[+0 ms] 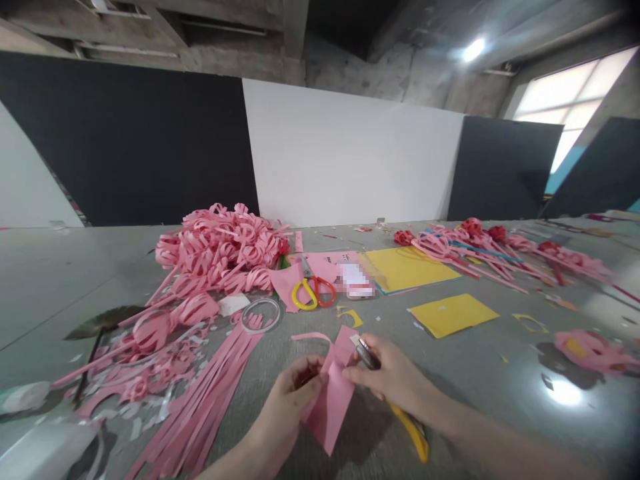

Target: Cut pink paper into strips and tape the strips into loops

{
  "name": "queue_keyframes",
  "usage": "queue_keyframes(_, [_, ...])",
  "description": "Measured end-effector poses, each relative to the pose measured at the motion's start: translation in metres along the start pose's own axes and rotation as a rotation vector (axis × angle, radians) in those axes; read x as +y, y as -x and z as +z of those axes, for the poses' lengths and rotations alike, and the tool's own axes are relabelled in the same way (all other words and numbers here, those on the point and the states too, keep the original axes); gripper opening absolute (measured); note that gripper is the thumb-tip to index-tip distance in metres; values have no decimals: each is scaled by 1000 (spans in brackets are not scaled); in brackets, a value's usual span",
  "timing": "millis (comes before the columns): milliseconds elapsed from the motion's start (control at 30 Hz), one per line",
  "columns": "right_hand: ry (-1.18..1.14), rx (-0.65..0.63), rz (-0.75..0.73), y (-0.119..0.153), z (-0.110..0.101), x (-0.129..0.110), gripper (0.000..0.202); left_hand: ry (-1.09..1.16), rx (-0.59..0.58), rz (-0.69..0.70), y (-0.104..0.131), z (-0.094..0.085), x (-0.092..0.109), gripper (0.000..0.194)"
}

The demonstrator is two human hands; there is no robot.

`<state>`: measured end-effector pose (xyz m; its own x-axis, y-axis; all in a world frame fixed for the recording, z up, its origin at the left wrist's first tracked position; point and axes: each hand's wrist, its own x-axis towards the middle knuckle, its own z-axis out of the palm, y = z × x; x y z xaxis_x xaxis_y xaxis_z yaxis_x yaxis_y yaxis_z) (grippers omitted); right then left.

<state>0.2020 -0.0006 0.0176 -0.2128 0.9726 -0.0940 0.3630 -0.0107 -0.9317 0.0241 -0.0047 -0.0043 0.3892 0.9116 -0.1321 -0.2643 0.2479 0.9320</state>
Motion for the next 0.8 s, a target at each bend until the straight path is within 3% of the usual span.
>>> queue_keyframes(100, [-4,12,29,1,2,-2,25,111,-15,-51,2,1,-2,20])
queue_keyframes(333, [-87,17,79,6,4,-6,32,158,33,-6,1,-1,-4,18])
queue_keyframes(433, [-103,70,24,5,5,-5,27,144,22,-14,1,1,-5,18])
queue_keyframes(667, [166,176,-142,3,4,1,16,-133,47,65,0,1,0,17])
queue_keyframes(800, [227,185,-199,3,4,0,16,-135,57,54,-1,-2,0,20])
